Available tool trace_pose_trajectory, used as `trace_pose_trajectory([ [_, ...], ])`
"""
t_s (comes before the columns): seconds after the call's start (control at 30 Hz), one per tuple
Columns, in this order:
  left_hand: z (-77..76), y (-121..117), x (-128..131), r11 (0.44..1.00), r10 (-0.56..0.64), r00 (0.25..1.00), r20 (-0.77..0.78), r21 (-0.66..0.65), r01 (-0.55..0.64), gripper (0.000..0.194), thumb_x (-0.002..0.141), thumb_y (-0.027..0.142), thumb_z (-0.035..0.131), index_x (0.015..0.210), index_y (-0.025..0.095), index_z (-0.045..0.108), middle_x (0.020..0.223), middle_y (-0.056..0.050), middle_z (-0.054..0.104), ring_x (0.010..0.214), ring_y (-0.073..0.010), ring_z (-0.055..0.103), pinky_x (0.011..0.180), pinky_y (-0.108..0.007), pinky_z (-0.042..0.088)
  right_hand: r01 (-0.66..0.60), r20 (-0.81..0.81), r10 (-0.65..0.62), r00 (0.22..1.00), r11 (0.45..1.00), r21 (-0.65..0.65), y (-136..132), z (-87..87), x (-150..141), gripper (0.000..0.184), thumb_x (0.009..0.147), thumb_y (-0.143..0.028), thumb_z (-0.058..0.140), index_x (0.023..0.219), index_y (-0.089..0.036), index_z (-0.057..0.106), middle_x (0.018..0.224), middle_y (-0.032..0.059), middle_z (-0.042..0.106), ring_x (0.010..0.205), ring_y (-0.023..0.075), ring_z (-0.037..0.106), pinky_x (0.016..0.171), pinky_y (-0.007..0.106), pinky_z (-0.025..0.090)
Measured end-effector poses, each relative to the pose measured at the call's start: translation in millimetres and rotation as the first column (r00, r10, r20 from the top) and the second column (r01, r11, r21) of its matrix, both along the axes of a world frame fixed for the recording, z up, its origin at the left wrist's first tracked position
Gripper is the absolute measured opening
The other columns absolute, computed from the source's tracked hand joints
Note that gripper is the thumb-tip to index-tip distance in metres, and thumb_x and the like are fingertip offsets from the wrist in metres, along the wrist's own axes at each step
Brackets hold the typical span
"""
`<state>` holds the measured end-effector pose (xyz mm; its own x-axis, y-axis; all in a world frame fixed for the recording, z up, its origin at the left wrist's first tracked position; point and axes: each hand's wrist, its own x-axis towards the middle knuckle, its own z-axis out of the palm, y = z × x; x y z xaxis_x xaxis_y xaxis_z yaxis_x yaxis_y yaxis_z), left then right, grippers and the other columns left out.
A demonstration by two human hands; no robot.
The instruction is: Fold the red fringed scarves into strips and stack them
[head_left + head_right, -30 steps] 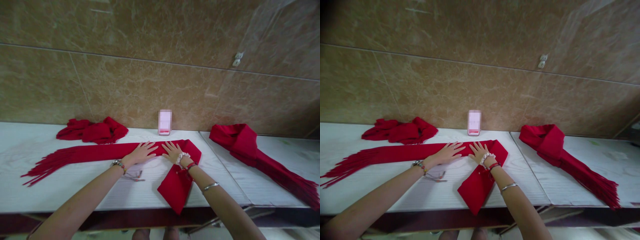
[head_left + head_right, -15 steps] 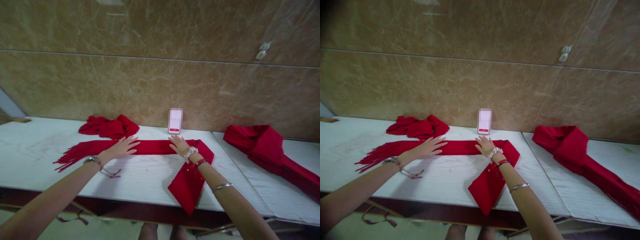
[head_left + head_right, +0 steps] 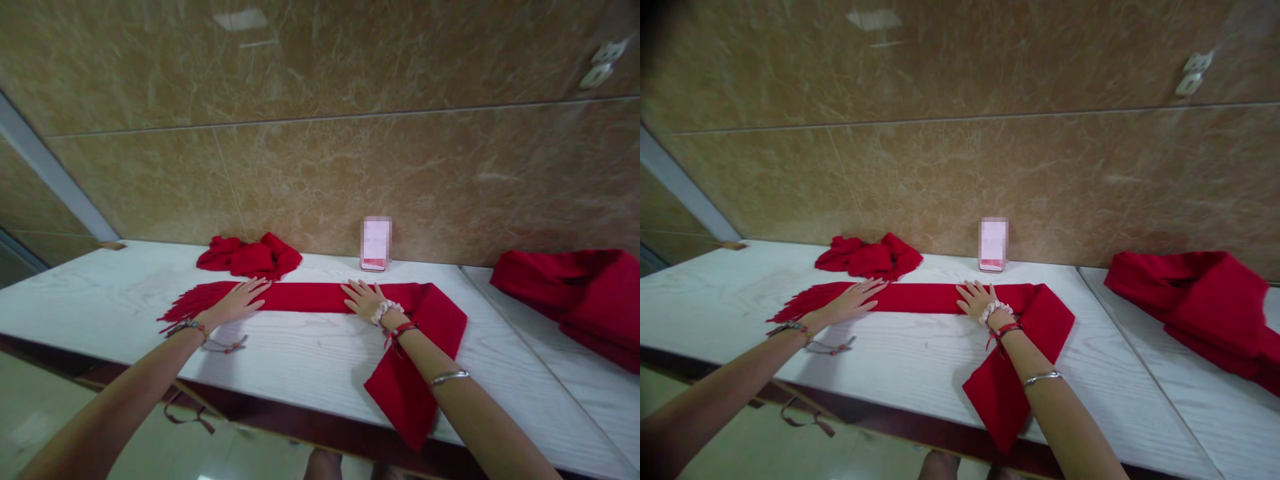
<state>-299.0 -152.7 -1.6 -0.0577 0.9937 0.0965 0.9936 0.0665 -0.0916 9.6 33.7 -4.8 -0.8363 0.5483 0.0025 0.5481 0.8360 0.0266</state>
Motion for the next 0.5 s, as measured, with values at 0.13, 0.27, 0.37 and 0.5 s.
trace_pose_trajectory([
  [0.13, 11.9, -11, -17, 0.993, 0.108, 0.993, 0.050, -0.056, -0.105, 0.051, 0.084, 0.041, 0.035, 0.129, 0.016, 0.038, 0.132, -0.010, 0.040, 0.118, -0.0223, 0.039, 0.097, -0.033, 0.029, -0.023, 0.010, 0.023, 1.000, 0.999, 0.022, 1, -0.2, 0, 0.047, 0.089, -0.041, 0.026, 0.135, -0.030, 0.026, 0.141, 0.0057, 0.027, 0.127, 0.0290, 0.024, 0.096, 0.058, 0.022],
  [0.27, 37.1, -9, -29, 0.965, 0.212, 0.973, 0.087, -0.178, -0.194, 0.053, 0.080, 0.044, 0.039, 0.121, 0.012, 0.047, 0.122, -0.013, 0.049, 0.110, -0.0239, 0.046, 0.093, -0.031, 0.032, -0.005, 0.023, 0.005, 1.000, 1.000, 0.024, 3, -1.5, -3, 0.047, 0.088, -0.040, 0.027, 0.135, -0.031, 0.026, 0.141, 0.0052, 0.027, 0.127, 0.0286, 0.025, 0.096, 0.058, 0.023],
  [0.37, 54.9, -3, -36, 0.931, 0.277, 0.954, 0.116, -0.278, -0.236, 0.055, 0.072, 0.046, 0.048, 0.113, 0.011, 0.054, 0.113, -0.013, 0.054, 0.103, -0.0260, 0.050, 0.089, -0.031, 0.036, 0.013, 0.033, -0.013, 0.999, 1.000, 0.006, 2, -0.2, -4, 0.047, 0.088, -0.038, 0.028, 0.135, -0.031, 0.025, 0.142, 0.0041, 0.025, 0.127, 0.0277, 0.024, 0.096, 0.057, 0.023],
  [0.5, 71.5, 3, -43, 0.913, 0.273, 0.950, 0.150, -0.351, -0.207, 0.047, 0.060, 0.041, 0.057, 0.097, 0.012, 0.062, 0.104, -0.010, 0.059, 0.096, -0.0257, 0.053, 0.084, -0.028, 0.038, 0.032, 0.040, -0.032, 0.999, 0.999, -0.006, -1, 2.5, -4, 0.047, 0.088, -0.038, 0.028, 0.135, -0.031, 0.025, 0.142, 0.0032, 0.025, 0.128, 0.0266, 0.024, 0.097, 0.056, 0.023],
])
